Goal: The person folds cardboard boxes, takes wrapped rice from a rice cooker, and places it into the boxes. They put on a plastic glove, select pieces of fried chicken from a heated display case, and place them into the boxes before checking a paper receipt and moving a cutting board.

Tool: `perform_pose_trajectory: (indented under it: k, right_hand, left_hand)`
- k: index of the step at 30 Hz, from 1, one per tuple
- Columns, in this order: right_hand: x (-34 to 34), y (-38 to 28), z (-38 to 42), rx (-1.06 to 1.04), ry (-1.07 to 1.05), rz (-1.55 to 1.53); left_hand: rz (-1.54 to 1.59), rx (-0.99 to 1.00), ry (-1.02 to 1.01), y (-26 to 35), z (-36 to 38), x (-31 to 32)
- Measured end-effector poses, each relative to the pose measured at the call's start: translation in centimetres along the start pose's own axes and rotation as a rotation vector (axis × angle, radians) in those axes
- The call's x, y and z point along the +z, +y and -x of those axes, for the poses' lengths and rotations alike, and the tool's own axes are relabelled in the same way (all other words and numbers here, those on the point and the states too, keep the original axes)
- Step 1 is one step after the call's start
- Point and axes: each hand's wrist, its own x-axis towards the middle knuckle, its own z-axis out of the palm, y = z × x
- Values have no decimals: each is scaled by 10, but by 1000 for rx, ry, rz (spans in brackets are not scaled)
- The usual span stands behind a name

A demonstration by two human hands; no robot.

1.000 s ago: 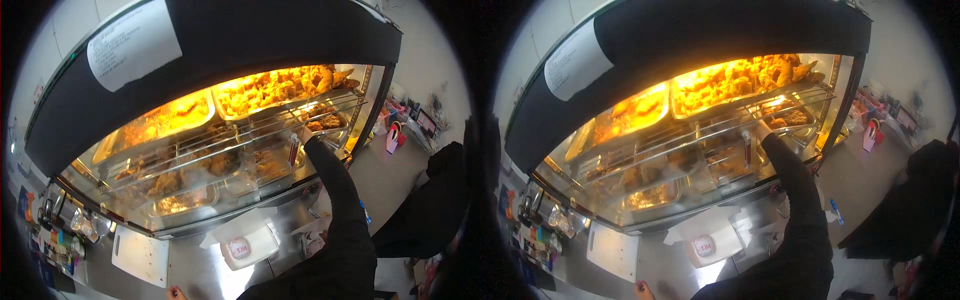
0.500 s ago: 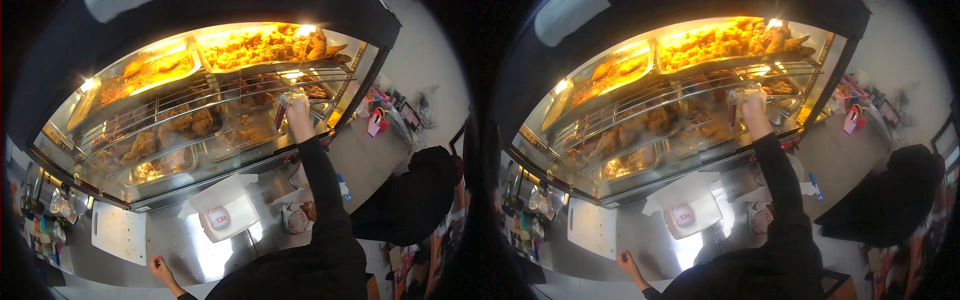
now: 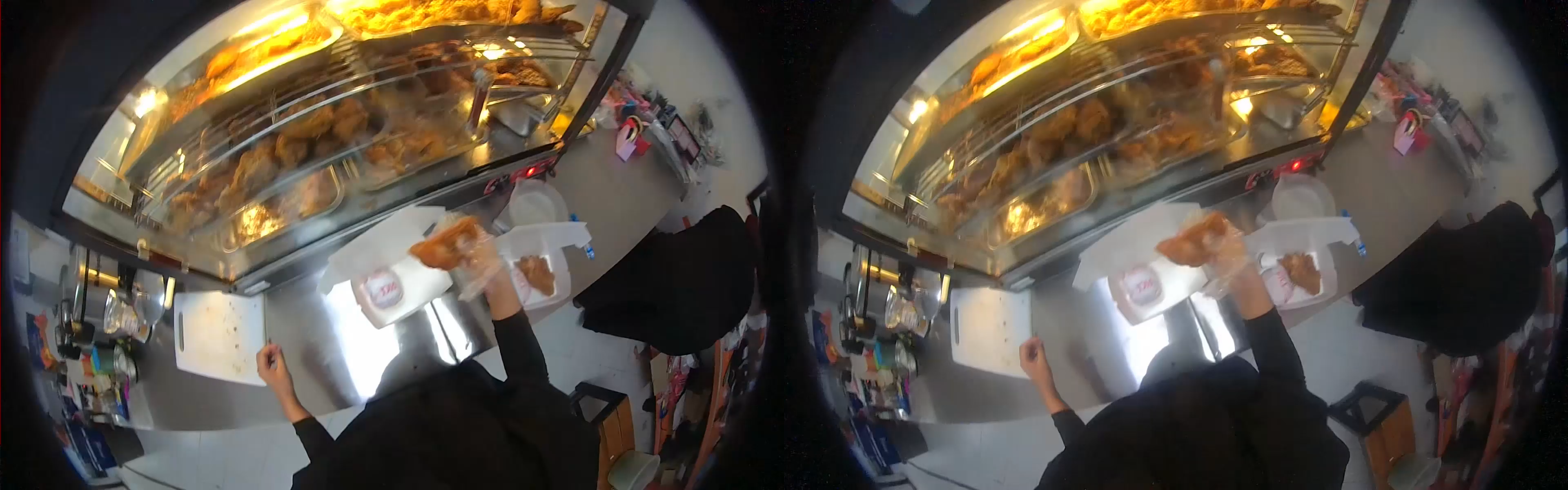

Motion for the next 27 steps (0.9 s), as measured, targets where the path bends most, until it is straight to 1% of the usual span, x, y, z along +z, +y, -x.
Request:
perform_pose_trajectory:
  k: [1,3,5,6,7,8,9,11,14,17,19,21,23,25,26,27]
  right_hand:
    - [2,22,3,33,-40,170]
    - [-39,99,-6,-22,-459,131]
    - [-27,100,-3,-142,-688,504]
    - [-26,94,-1,-233,-694,902]
    - [-7,71,-1,-331,-687,1304]
    - [-2,60,0,9,-509,1018]
    - [4,50,0,254,-248,683]
    - [-16,31,-3,-398,-301,1199]
    - [3,11,-1,-350,-165,1577]
    - [10,60,4,-157,-236,1630]
    - [56,56,12,-120,-451,1730]
    - [43,84,14,-428,-332,1808]
    - [23,95,4,-488,-336,1699]
    - [32,76,-5,-232,-398,1834]
    - [34,68,-7,-90,-425,1896]
    - [29,74,-7,-166,-380,1898]
  left_hand:
    - [-10,0,-16,3,-2,-1]
    - [-16,4,-50,5,-3,-2]
    - [-8,23,-87,3,-1,-3]
    - [-2,34,-106,1,1,-5]
    - [-10,32,-112,2,3,-7]
    - [-19,26,-116,4,6,-10]
    - [-30,20,-120,4,8,-14]
    - [-43,26,-126,-3,14,-21]
    - [-22,2,-130,-10,19,-29]
    - [-8,-23,-130,-11,22,-30]
    - [5,-6,-137,-11,21,-27]
    - [18,41,-154,-11,17,-23]
    - [48,72,-172,-9,11,-18]
    - [91,72,-208,-2,5,-14]
    - [84,106,-228,9,-2,-12]
    - [78,140,-251,22,-9,-10]
